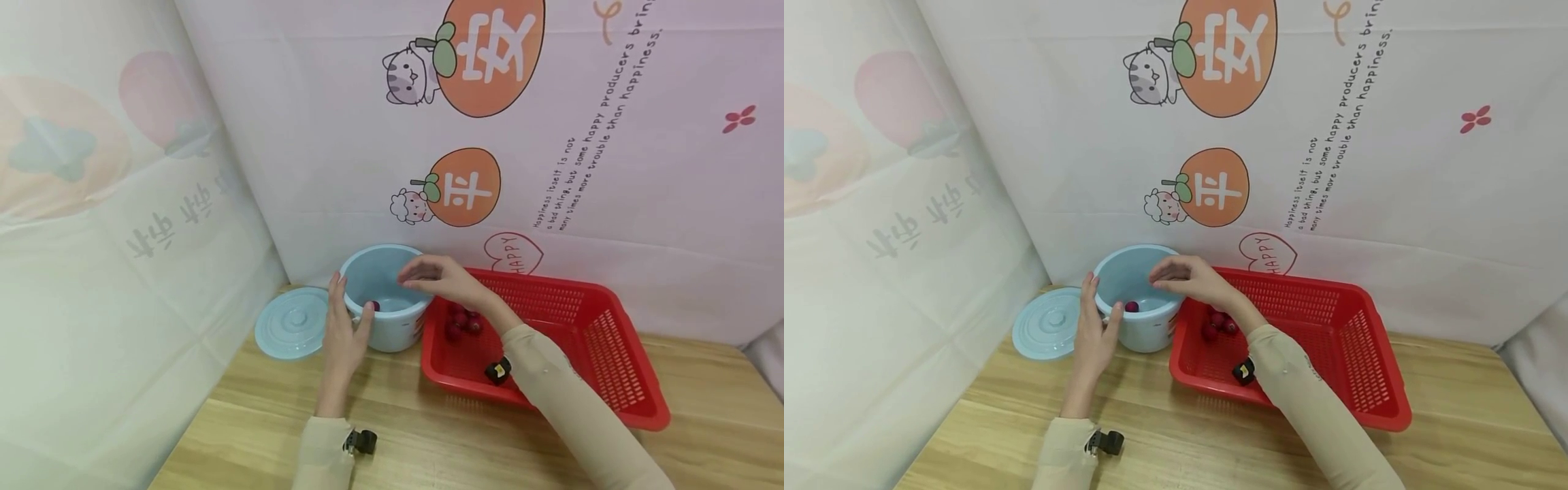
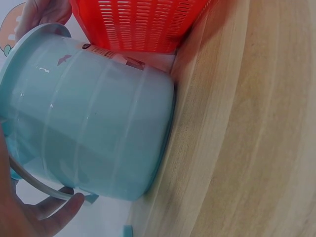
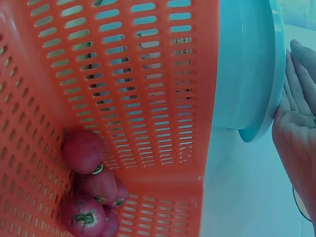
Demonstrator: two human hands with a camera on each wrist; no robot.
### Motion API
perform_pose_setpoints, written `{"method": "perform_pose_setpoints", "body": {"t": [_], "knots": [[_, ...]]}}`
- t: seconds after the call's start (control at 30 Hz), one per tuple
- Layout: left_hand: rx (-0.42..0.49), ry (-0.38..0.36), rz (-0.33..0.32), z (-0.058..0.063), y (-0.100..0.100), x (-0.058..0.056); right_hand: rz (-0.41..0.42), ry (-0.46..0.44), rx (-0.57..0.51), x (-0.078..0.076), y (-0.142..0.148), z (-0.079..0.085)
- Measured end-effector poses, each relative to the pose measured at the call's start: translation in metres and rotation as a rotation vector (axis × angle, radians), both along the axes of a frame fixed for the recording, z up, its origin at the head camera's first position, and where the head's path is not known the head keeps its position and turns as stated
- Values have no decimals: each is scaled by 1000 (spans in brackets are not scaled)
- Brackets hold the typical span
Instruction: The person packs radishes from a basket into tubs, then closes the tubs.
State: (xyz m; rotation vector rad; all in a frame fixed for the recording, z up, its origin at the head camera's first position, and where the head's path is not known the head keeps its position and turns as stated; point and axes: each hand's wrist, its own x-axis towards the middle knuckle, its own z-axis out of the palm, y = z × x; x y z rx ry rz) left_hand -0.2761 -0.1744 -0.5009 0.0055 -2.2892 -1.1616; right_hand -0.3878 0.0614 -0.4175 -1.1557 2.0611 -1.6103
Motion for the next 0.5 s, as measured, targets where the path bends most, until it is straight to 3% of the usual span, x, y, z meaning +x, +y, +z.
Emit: {"method": "perform_pose_setpoints", "body": {"t": [0.5], "knots": [[-5, 13, -4, -2, 0, -1, -66, -39, -26, 6, 15, -1]]}}
